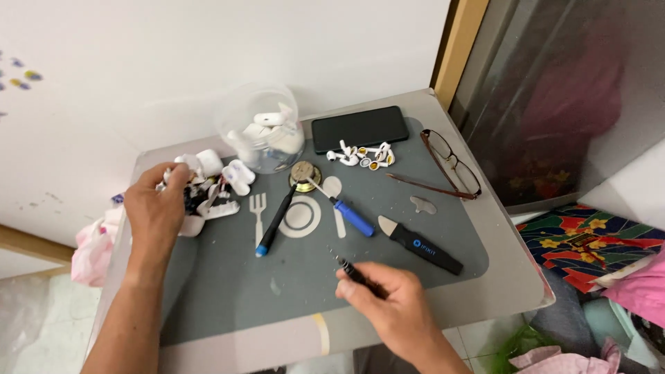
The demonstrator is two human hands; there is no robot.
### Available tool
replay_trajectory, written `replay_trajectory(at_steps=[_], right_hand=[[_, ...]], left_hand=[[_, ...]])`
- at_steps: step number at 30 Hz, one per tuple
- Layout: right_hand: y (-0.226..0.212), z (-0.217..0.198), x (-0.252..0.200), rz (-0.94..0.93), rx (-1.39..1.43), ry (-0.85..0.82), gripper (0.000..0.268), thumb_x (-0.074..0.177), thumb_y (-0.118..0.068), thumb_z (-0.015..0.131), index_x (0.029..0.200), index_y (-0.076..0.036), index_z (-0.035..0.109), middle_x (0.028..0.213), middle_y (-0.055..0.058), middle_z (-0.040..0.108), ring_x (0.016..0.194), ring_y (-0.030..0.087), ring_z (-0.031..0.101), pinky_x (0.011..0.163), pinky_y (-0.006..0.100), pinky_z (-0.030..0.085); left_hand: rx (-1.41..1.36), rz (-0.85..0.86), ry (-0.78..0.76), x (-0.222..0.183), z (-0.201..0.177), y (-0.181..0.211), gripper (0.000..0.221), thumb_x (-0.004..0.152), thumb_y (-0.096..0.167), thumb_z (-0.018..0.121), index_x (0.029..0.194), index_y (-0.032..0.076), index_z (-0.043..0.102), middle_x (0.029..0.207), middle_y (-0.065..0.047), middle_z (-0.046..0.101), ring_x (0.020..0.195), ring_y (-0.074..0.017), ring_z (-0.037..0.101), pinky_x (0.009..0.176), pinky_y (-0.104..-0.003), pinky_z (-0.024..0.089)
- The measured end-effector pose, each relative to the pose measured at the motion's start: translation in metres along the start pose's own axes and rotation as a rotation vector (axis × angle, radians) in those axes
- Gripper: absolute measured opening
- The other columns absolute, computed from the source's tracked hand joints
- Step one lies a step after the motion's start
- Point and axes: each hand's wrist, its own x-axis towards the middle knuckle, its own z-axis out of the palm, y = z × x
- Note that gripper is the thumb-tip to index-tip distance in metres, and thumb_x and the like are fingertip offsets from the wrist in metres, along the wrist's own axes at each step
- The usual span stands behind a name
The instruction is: Disassembling and extracting internal components from wireless earbuds using precision hand tools.
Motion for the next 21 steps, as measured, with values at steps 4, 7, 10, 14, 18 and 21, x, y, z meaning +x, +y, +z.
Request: replay_trajectory(at_steps=[4,7,10,14,18,21], right_hand=[[0.0,-0.003,0.0,0.132,0.081,-0.028,0.029,0.081,-0.023,0.079,0.099,-0.004,0.09,0.073,0.005,0.081,0.064,0.012,0.066,0.053,0.026,0.054],[0.005,-0.004,0.003,0.136,0.077,-0.026,0.029,0.081,-0.026,0.081,0.093,-0.003,0.092,0.065,-0.002,0.067,0.06,0.009,0.054,0.053,0.027,0.044],[0.007,-0.004,0.005,0.092,0.061,-0.008,0.027,0.079,-0.027,0.079,0.089,-0.005,0.091,0.067,0.001,0.087,0.063,0.006,0.067,0.058,0.025,0.056],[0.009,-0.004,0.004,0.204,0.082,0.006,0.031,0.079,-0.032,0.076,0.092,-0.009,0.092,0.072,0.007,0.093,0.068,0.009,0.081,0.064,0.026,0.064],[0.019,-0.003,0.003,0.104,0.133,0.01,0.029,0.078,-0.029,0.079,0.095,-0.009,0.092,0.07,0.011,0.092,0.067,0.012,0.086,0.062,0.027,0.07],[0.018,-0.002,0.004,-0.065,0.131,-0.025,0.025,0.079,-0.02,0.079,0.095,-0.005,0.089,0.068,0.007,0.089,0.064,0.008,0.08,0.06,0.025,0.067]], left_hand=[[0.224,0.212,-0.011,0.02,0.015,-0.036,0.038,0.101,0.032,0.054,0.101,0.001,0.077,0.111,-0.012,0.075,0.11,-0.0312,0.062,0.097,-0.044,0.041],[0.307,0.212,-0.058,0.015,0.012,-0.025,0.04,0.104,0.035,0.057,0.112,0.002,0.078,0.123,-0.013,0.073,0.12,-0.0307,0.059,0.101,-0.047,0.041],[0.252,0.269,0.005,0.011,0.011,-0.015,0.042,0.101,0.028,0.068,0.121,-0.008,0.073,0.127,-0.025,0.068,0.123,-0.0379,0.057,0.104,-0.049,0.041],[0.261,0.74,0.201,0.008,0.026,0.002,0.018,0.099,0.009,0.081,0.113,-0.001,0.079,0.117,-0.018,0.074,0.115,-0.0375,0.064,0.101,-0.048,0.048],[0.052,0.765,-0.127,-0.023,0.058,0.067,0.02,0.093,0.013,0.079,0.11,0.003,0.078,0.11,-0.014,0.077,0.106,-0.0274,0.07,0.098,-0.041,0.054],[-0.051,0.913,-0.412,-0.036,0.089,0.102,0.016,0.092,0.005,0.071,0.106,0.005,0.077,0.101,-0.009,0.077,0.092,-0.0274,0.07,0.084,-0.041,0.052]])
